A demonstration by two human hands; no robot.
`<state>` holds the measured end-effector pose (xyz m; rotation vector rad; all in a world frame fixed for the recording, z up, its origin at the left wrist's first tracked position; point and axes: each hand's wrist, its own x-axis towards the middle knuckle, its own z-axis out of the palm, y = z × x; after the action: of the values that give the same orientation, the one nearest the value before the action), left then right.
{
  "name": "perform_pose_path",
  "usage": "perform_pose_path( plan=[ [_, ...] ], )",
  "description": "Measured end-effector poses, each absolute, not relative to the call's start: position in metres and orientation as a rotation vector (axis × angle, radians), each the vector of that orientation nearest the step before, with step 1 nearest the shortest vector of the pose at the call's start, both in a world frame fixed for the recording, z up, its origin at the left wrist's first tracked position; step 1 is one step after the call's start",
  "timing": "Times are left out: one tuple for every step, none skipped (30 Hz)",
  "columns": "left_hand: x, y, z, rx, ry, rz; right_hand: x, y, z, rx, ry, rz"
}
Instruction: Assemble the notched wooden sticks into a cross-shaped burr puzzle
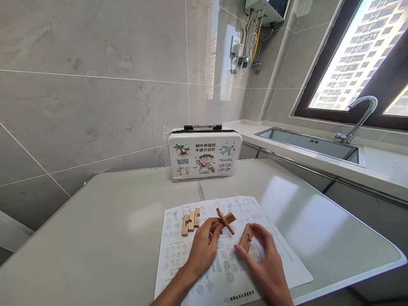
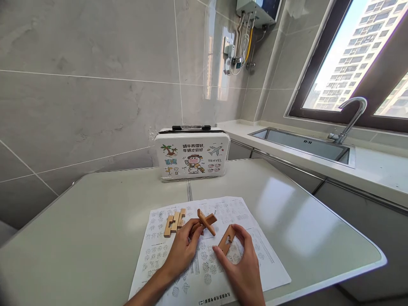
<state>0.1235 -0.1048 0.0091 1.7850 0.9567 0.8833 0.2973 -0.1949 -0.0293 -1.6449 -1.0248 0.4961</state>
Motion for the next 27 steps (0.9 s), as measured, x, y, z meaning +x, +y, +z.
perform_pose_path(
  plan=[
    [0.124, -0.105, 0.01, 1.794, 0.949, 0.889, 0.298, -0.196, -0.03, -1.614, -1.002, 0.482],
    [0.124, -0.105, 0.01, 1.803, 0.937, 0.892, 0.299, -0.197, -0.03, -1.582, -0.996, 0.467],
    [0.124, -0.106, 0.011, 1.812, 0.922, 0.89, 0.299, -0.198, -0.029, -1.548, -1.007, 0.452],
    [0.123, -0.106, 0.012, 1.822, 0.903, 0.886, 0.3, -0.199, -0.027, -1.517, -1.034, 0.435],
    [0.123, -0.107, 0.013, 1.834, 0.879, 0.88, 0.301, -0.2, -0.023, -1.487, -1.075, 0.42],
    [0.123, -0.108, 0.014, 1.85, 0.852, 0.873, 0.302, -0.201, -0.019, -1.458, -1.127, 0.401],
    [0.123, -0.108, 0.015, 1.87, 0.827, 0.865, 0.303, -0.202, -0.013, -1.443, -1.179, 0.384],
    [0.123, -0.109, 0.015, 1.897, 0.806, 0.859, 0.305, -0.202, -0.006, -1.437, -1.235, 0.364],
    [0.123, -0.109, 0.015, 1.93, 0.791, 0.855, 0.307, -0.202, 0.0, -1.427, -1.297, 0.331],
    [0.123, -0.11, 0.014, 1.968, 0.783, 0.851, 0.308, -0.202, 0.007, -1.42, -1.357, 0.291],
    [0.122, -0.11, 0.013, 2.01, 0.779, 0.847, 0.31, -0.201, 0.013, -1.421, -1.411, 0.271],
    [0.122, -0.111, 0.012, 2.054, 0.775, 0.841, 0.311, -0.199, 0.019, -1.422, -1.461, 0.262],
    [0.122, -0.111, 0.011, 2.098, 0.772, 0.83, 0.312, -0.198, 0.023, -1.421, -1.511, 0.256],
    [0.121, -0.112, 0.009, 2.141, 0.768, 0.816, 0.313, -0.196, 0.026, -1.414, -1.561, 0.255],
    [0.121, -0.112, 0.008, 2.18, 0.765, 0.799, 0.313, -0.195, 0.028, -1.402, -1.611, 0.256],
    [0.121, -0.113, 0.007, 2.217, 0.762, 0.786, 0.313, -0.194, 0.03, -1.389, -1.657, 0.258],
    [0.121, -0.114, 0.006, 2.247, 0.759, 0.776, 0.313, -0.193, 0.031, -1.379, -1.698, 0.261],
    [0.121, -0.114, 0.006, 2.27, 0.757, 0.769, 0.314, -0.192, 0.032, -1.377, -1.733, 0.265],
    [0.121, -0.115, 0.006, 2.288, 0.756, 0.766, 0.314, -0.192, 0.033, -1.383, -1.76, 0.27],
    [0.121, -0.115, 0.006, 2.301, 0.756, 0.764, 0.315, -0.193, 0.034, -1.4, -1.781, 0.279],
    [0.122, -0.115, 0.006, 2.313, 0.753, 0.761, 0.316, -0.193, 0.036, -1.422, -1.798, 0.291],
    [0.122, -0.115, 0.006, 2.324, 0.75, 0.758, 0.317, -0.194, 0.037, -1.445, -1.816, 0.307],
    [0.122, -0.115, 0.006, 2.336, 0.745, 0.753, 0.318, -0.195, 0.038, -1.468, -1.835, 0.326],
    [0.122, -0.115, 0.007, 2.349, 0.736, 0.747, 0.32, -0.195, 0.04, -1.493, -1.851, 0.35],
    [0.123, -0.114, 0.007, 2.36, 0.726, 0.74, 0.321, -0.196, 0.04, -1.519, -1.865, 0.379],
    [0.123, -0.114, 0.007, 2.368, 0.719, 0.732, 0.322, -0.196, 0.041, -1.545, -1.877, 0.413],
    [0.123, -0.114, 0.008, 2.37, 0.712, 0.724, 0.323, -0.196, 0.04, -1.569, -1.885, 0.451]
  ],
)
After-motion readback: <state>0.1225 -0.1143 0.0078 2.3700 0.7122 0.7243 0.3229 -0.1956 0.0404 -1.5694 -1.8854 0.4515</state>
